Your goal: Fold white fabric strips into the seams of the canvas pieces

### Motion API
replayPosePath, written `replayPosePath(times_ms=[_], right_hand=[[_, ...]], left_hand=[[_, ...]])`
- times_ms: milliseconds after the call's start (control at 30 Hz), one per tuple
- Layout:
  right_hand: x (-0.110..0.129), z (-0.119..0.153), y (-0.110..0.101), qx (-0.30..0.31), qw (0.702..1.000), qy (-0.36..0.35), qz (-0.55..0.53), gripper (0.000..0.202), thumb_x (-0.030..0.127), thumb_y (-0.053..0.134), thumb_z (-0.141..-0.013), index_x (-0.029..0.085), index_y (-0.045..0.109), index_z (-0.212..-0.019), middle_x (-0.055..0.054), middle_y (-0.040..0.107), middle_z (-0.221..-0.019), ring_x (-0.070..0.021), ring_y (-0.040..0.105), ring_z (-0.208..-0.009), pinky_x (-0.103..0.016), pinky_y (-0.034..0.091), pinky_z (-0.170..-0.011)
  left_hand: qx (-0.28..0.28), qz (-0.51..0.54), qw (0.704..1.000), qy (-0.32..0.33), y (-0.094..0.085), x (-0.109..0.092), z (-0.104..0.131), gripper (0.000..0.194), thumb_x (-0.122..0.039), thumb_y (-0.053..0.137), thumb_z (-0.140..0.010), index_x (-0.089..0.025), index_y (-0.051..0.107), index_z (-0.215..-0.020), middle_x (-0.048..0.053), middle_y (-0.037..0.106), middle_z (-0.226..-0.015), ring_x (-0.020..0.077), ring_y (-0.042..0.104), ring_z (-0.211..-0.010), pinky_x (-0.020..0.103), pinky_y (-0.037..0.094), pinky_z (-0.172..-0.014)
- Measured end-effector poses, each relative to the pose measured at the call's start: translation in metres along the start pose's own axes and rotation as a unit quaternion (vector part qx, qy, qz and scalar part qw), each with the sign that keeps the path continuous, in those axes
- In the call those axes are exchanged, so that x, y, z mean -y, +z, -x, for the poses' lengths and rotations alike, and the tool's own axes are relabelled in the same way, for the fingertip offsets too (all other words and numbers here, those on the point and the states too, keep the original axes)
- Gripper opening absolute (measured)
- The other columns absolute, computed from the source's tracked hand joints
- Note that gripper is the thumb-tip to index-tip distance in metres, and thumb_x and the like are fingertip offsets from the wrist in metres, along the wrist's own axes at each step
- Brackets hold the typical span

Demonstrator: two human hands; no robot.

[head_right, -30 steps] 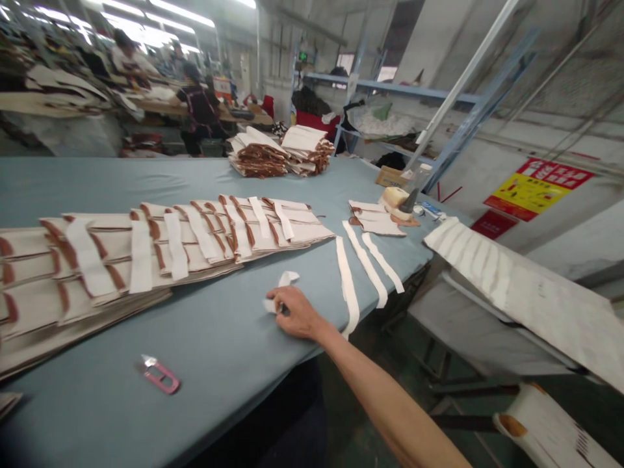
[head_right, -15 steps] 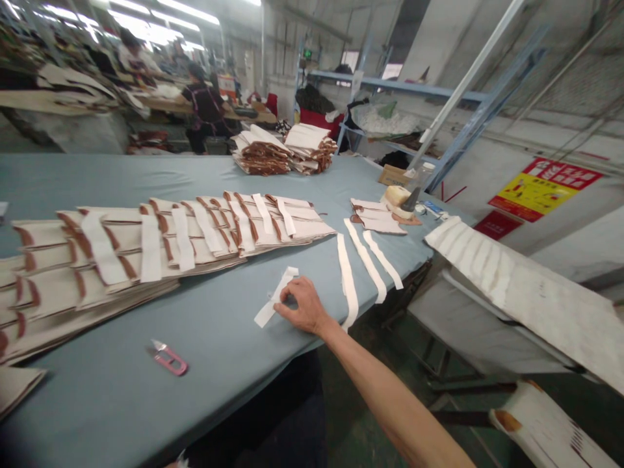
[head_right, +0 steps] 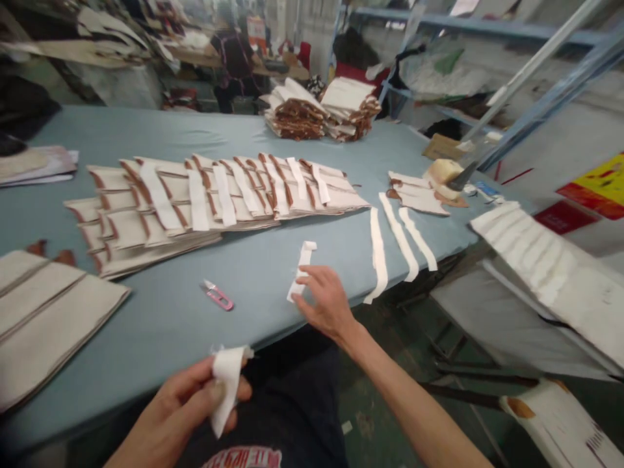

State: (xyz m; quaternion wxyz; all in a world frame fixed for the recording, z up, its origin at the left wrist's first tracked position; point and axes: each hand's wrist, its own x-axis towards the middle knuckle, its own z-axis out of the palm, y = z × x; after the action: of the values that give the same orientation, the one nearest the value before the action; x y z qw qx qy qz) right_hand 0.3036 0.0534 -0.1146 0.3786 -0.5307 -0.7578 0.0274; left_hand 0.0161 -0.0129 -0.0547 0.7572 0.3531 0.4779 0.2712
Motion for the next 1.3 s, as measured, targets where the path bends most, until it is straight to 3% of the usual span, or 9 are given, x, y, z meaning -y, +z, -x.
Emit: replayPosePath(times_ms=[67, 167, 267, 367, 533, 667, 833, 1100, 1300], right_hand=[[0.023, 0.011, -0.012, -0.024, 0.999, 0.024, -0.014, 0.016, 0.024, 0.066, -0.096, 0.023, 0.068, -0.112, -0.016, 0.072, -0.129, -0.0311, 0.068, -0.119, -0.054, 0.053, -0.104], [0.067, 0.020, -0.025, -0.023, 0.997, 0.031, -0.069, 0.021, 0.019, 0.067, -0.095, 0.025, 0.065, -0.115, -0.011, 0.076, -0.118, -0.0254, 0.074, -0.108, -0.043, 0.060, -0.094], [0.111, 0.018, -0.031, -0.017, 0.995, 0.003, -0.102, 0.026, 0.018, 0.070, -0.093, 0.027, 0.064, -0.116, -0.009, 0.078, -0.111, -0.0243, 0.076, -0.101, -0.040, 0.063, -0.088], [0.136, 0.013, -0.032, -0.007, 0.994, -0.032, -0.100, 0.026, 0.020, 0.070, -0.092, 0.027, 0.063, -0.116, -0.009, 0.078, -0.109, -0.0246, 0.075, -0.100, -0.040, 0.063, -0.085], [0.142, 0.011, -0.027, 0.022, 0.994, -0.111, 0.005, 0.018, 0.020, 0.066, -0.096, 0.027, 0.062, -0.113, -0.007, 0.080, -0.111, -0.0243, 0.073, -0.105, -0.046, 0.055, -0.102], [0.140, 0.016, -0.020, 0.020, 0.989, -0.128, 0.070, 0.015, 0.019, 0.066, -0.098, 0.026, 0.062, -0.111, -0.006, 0.081, -0.112, -0.0233, 0.071, -0.109, -0.046, 0.046, -0.111], [0.144, 0.019, -0.015, 0.016, 0.992, -0.117, 0.055, 0.016, 0.019, 0.067, -0.098, 0.029, 0.063, -0.110, -0.004, 0.080, -0.112, -0.0235, 0.071, -0.108, -0.047, 0.044, -0.112], [0.152, 0.026, -0.011, 0.028, 0.998, -0.062, 0.013, 0.017, 0.013, 0.066, -0.096, 0.029, 0.068, -0.100, -0.003, 0.079, -0.108, -0.0235, 0.070, -0.105, -0.048, 0.041, -0.113], [0.156, 0.033, -0.002, 0.033, 0.999, -0.017, -0.020, 0.014, 0.013, 0.058, -0.101, 0.025, 0.063, -0.097, -0.006, 0.078, -0.109, -0.0229, 0.070, -0.105, -0.049, 0.043, -0.111]], left_hand=[[0.029, 0.070, 0.997, -0.016, 0.001, -0.009, 0.001, 0.055, -0.051, 0.089, -0.078, -0.016, 0.079, -0.118, 0.012, 0.083, -0.098, 0.0194, 0.073, -0.073, 0.026, 0.057, -0.068], [0.018, 0.139, 0.989, -0.036, 0.003, -0.019, -0.001, 0.050, -0.042, 0.092, -0.076, -0.015, 0.079, -0.116, 0.015, 0.083, -0.111, 0.0231, 0.077, -0.085, 0.026, 0.060, -0.071], [0.016, 0.160, 0.986, -0.038, 0.004, -0.025, -0.004, 0.043, -0.035, 0.093, -0.075, -0.015, 0.080, -0.111, 0.014, 0.084, -0.108, 0.0222, 0.078, -0.086, 0.026, 0.063, -0.074], [0.032, 0.155, 0.987, -0.017, 0.003, -0.029, -0.007, 0.033, -0.031, 0.088, -0.079, -0.014, 0.081, -0.107, 0.011, 0.084, -0.101, 0.0179, 0.076, -0.081, 0.024, 0.063, -0.077], [0.080, 0.174, 0.981, -0.010, 0.003, -0.031, -0.009, 0.023, -0.025, 0.082, -0.083, -0.014, 0.082, -0.103, 0.008, 0.084, -0.097, 0.0145, 0.074, -0.078, 0.022, 0.062, -0.078], [0.080, 0.206, 0.975, -0.021, 0.005, -0.032, -0.008, 0.019, -0.021, 0.082, -0.080, -0.013, 0.082, -0.097, 0.007, 0.083, -0.091, 0.0140, 0.074, -0.078, 0.021, 0.061, -0.079], [0.072, 0.202, 0.976, -0.021, 0.008, -0.032, -0.006, 0.017, -0.020, 0.080, -0.079, -0.013, 0.081, -0.094, 0.006, 0.082, -0.086, 0.0143, 0.073, -0.076, 0.021, 0.059, -0.078], [0.037, 0.146, 0.989, -0.003, 0.007, -0.022, -0.005, 0.021, -0.024, 0.079, -0.077, -0.013, 0.079, -0.095, 0.007, 0.082, -0.095, 0.0177, 0.073, -0.083, 0.026, 0.056, -0.082], [0.047, 0.158, 0.986, -0.001, 0.004, -0.016, -0.005, 0.015, -0.025, 0.077, -0.078, -0.014, 0.076, -0.088, 0.005, 0.081, -0.086, 0.0157, 0.070, -0.074, 0.027, 0.056, -0.080]])
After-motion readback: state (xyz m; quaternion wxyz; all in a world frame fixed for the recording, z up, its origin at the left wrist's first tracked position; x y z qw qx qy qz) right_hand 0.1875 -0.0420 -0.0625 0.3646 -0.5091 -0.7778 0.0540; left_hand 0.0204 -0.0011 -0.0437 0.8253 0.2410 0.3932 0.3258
